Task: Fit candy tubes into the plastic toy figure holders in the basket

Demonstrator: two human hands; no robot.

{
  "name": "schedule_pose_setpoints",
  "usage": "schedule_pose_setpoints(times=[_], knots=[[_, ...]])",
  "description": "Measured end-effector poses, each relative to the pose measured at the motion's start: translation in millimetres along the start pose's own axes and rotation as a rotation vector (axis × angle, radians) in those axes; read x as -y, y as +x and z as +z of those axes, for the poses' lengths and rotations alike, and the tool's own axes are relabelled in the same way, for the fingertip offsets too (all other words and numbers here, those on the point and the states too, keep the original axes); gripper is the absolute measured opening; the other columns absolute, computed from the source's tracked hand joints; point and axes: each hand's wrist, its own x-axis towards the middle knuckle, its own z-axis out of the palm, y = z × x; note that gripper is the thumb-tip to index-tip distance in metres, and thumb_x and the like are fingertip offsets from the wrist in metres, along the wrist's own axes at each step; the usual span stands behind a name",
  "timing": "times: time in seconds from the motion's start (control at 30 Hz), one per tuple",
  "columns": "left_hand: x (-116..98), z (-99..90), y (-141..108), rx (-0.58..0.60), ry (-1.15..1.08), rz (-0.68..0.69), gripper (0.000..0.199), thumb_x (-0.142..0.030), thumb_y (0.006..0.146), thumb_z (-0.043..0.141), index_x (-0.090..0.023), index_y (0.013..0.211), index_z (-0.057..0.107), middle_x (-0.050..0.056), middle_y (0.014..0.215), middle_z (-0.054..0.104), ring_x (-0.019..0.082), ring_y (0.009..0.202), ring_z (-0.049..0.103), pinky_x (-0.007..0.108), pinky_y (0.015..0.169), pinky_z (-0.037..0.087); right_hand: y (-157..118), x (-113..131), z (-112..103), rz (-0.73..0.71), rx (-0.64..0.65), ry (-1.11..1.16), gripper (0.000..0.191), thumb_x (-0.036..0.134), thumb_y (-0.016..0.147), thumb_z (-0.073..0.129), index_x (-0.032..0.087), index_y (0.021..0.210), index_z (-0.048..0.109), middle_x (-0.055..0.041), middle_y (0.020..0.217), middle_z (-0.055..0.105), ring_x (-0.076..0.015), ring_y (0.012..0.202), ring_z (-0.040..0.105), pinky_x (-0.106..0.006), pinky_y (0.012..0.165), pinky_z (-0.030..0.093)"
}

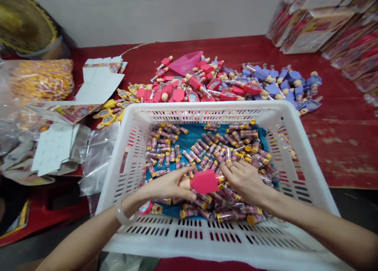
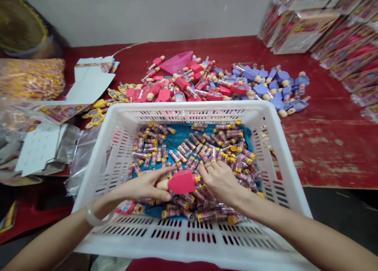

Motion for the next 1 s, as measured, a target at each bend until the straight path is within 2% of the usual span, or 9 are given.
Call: schedule_pose_setpoints(times=[0.1, 0.27, 0.33, 0.4, 0.47, 0.57, 0.8, 0.9, 1.0], knots=[[2.1, 1.8, 2.7, 0.264, -0.13, -0.039, 0.045, -0.047, 0.087, 0.051, -0.014, 0.116, 0.059, -0.001, 0.067, 0.059, 0.011, 0.051, 0.049, 0.022, 0.051, 0.04, -1.6, 4.4, 1.1, -0.037, -0.089, -0.105, 0.031, 0.004, 0.081, 0.048, 0.008, 0.108, 0.064, -0.0122, 0.082, 0.068, -0.0203, 0.072, 0.059, -0.03, 0.064, 0.036], [11.3, 21.9, 7.9, -0.261, 0.594, 0.187, 0.043, -0.02, 0.088, 0.047, -0.021, 0.131, 0.052, 0.007, 0.09, 0.063, 0.019, 0.081, 0.058, 0.032, 0.075, 0.045, -0.1, 2.6, 5.6, -0.048, 0.489, 0.422, 0.007, 0.021, 0.078, 0.06, 0.015, 0.079, 0.064, -0.0015, 0.068, 0.065, -0.0131, 0.056, 0.054, -0.023, 0.05, 0.03], [12.6, 19.7, 7.8, -0.339, 0.695, 0.194, 0.047, -0.015, 0.087, 0.047, -0.022, 0.133, 0.05, 0.008, 0.093, 0.063, 0.02, 0.085, 0.057, 0.034, 0.079, 0.044, 2.3, 0.2, 6.6, -0.06, 0.57, 0.539, 0.013, 0.029, 0.08, 0.06, 0.016, 0.08, 0.064, 0.0001, 0.068, 0.065, -0.0124, 0.056, 0.054, -0.022, 0.049, 0.03], [11.6, 11.5, 6.1, -0.278, 0.517, 0.113, 0.053, -0.022, 0.087, 0.053, -0.023, 0.139, 0.043, 0.006, 0.093, 0.063, 0.019, 0.082, 0.058, 0.031, 0.076, 0.045, 3.9, -0.5, 6.7, 0.001, 0.411, 0.359, 0.014, 0.023, 0.082, 0.056, 0.014, 0.088, 0.065, -0.0032, 0.069, 0.065, -0.015, 0.058, 0.055, -0.024, 0.052, 0.033], [9.6, 3.4, 4.5, -0.062, 0.206, 0.008, 0.062, -0.037, 0.087, 0.057, -0.021, 0.143, 0.035, 0.002, 0.083, 0.063, 0.016, 0.069, 0.058, 0.026, 0.064, 0.045, 3.8, 0.8, 5.7, 0.017, 0.146, 0.067, 0.023, 0.011, 0.08, 0.052, 0.01, 0.1, 0.065, -0.0095, 0.074, 0.066, -0.0193, 0.066, 0.058, -0.028, 0.059, 0.036], [8.8, 3.4, 5.1, 0.191, -0.058, 0.0, 0.051, -0.048, 0.09, 0.05, -0.019, 0.132, 0.048, -0.001, 0.074, 0.062, 0.012, 0.058, 0.053, 0.022, 0.054, 0.041, 1.4, 3.8, 2.8, -0.018, -0.015, -0.113, 0.035, 0.002, 0.078, 0.049, 0.006, 0.11, 0.063, -0.0149, 0.083, 0.068, -0.0223, 0.075, 0.06, -0.031, 0.066, 0.038], [16.9, 19.4, 11.1, -0.473, 0.667, 0.348, 0.036, -0.021, 0.092, 0.042, -0.02, 0.124, 0.058, 0.009, 0.088, 0.063, 0.019, 0.08, 0.058, 0.032, 0.074, 0.045, 1.6, -5.5, -3.6, -0.045, 0.543, 0.567, 0.012, 0.028, 0.079, 0.06, 0.017, 0.082, 0.064, 0.0014, 0.066, 0.063, -0.0127, 0.056, 0.054, -0.021, 0.05, 0.031], [14.4, 8.3, 8.9, -0.354, 0.466, 0.197, 0.046, -0.031, 0.089, 0.053, -0.022, 0.134, 0.048, 0.005, 0.088, 0.064, 0.018, 0.078, 0.059, 0.029, 0.071, 0.046, 3.4, -4.6, -2.0, 0.013, 0.256, 0.268, 0.015, 0.016, 0.08, 0.054, 0.014, 0.09, 0.065, -0.0037, 0.07, 0.065, -0.0159, 0.061, 0.056, -0.025, 0.055, 0.033], [9.8, 2.3, 6.6, 0.051, 0.113, 0.071, 0.05, -0.047, 0.088, 0.055, -0.018, 0.129, 0.052, 0.0, 0.076, 0.062, 0.013, 0.062, 0.056, 0.022, 0.059, 0.043, 1.6, 1.7, 0.7, -0.076, -0.094, -0.076, 0.027, 0.005, 0.081, 0.047, 0.008, 0.102, 0.064, -0.0118, 0.079, 0.067, -0.0202, 0.071, 0.059, -0.03, 0.063, 0.036]])
